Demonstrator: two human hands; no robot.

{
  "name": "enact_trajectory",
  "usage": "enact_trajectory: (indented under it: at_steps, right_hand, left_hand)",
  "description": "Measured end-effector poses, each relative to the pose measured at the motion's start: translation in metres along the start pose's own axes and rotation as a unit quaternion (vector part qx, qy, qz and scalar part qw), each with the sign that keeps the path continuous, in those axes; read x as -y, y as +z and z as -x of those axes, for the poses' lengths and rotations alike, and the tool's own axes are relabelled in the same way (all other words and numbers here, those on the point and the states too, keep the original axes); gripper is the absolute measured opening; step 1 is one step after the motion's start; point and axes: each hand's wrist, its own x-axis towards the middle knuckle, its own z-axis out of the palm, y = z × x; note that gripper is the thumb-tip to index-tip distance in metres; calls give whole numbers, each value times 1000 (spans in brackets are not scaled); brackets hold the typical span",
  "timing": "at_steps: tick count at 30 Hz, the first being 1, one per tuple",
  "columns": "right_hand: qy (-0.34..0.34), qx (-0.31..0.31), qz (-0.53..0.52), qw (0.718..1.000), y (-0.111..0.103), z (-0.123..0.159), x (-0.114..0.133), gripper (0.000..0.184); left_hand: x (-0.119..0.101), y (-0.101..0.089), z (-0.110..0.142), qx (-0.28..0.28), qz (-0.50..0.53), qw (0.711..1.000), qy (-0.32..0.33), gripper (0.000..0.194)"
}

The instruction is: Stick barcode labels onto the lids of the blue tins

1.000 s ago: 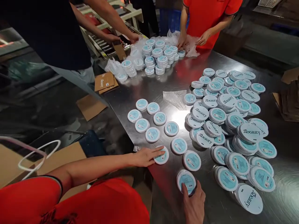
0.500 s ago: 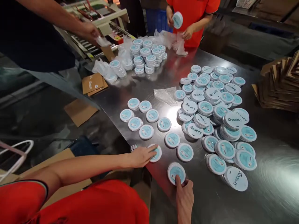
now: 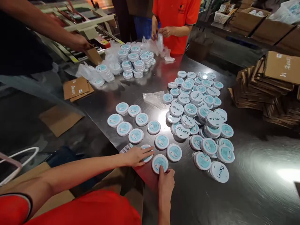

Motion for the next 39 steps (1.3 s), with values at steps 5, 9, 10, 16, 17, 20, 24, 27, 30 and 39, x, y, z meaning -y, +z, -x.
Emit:
enact_trajectory:
  at_steps: [5,9,10,16,17,20,24,27,30,39]
  right_hand:
    - [-21,-37,-14,999,-8,-9,3,42]
    - [-66,-205,-17,976,-52,-44,-24,53]
    - [-73,-246,-13,966,-65,-56,-31,58]
    - [-190,-317,119,922,-102,-104,-55,71]
    - [-216,-317,153,911,-99,-105,-59,68]
    - [-250,-327,187,892,-79,-97,-77,58]
    - [-327,-254,140,899,-59,-69,-118,49]
    - [-308,-220,91,921,-54,-50,-139,52]
    - [-205,-214,71,952,-49,-42,-135,72]
    - [-384,-89,16,919,-17,-79,-76,71]
  left_hand:
    - [6,-16,-9,21,2,999,-34,77]
    - [-19,-34,-30,28,12,999,-30,85]
    - [-28,-37,-39,25,10,1000,-15,85]
    - [-74,-39,-91,53,-5,998,29,87]
    - [-75,-39,-95,57,-6,998,25,86]
    - [-70,-42,-97,43,-18,999,12,81]
    - [-63,-50,-85,20,-19,1000,2,79]
    - [-68,-45,-70,24,-5,999,27,83]
    - [-77,-25,-49,22,-5,998,55,80]
    - [-73,15,-15,13,-21,1000,-8,66]
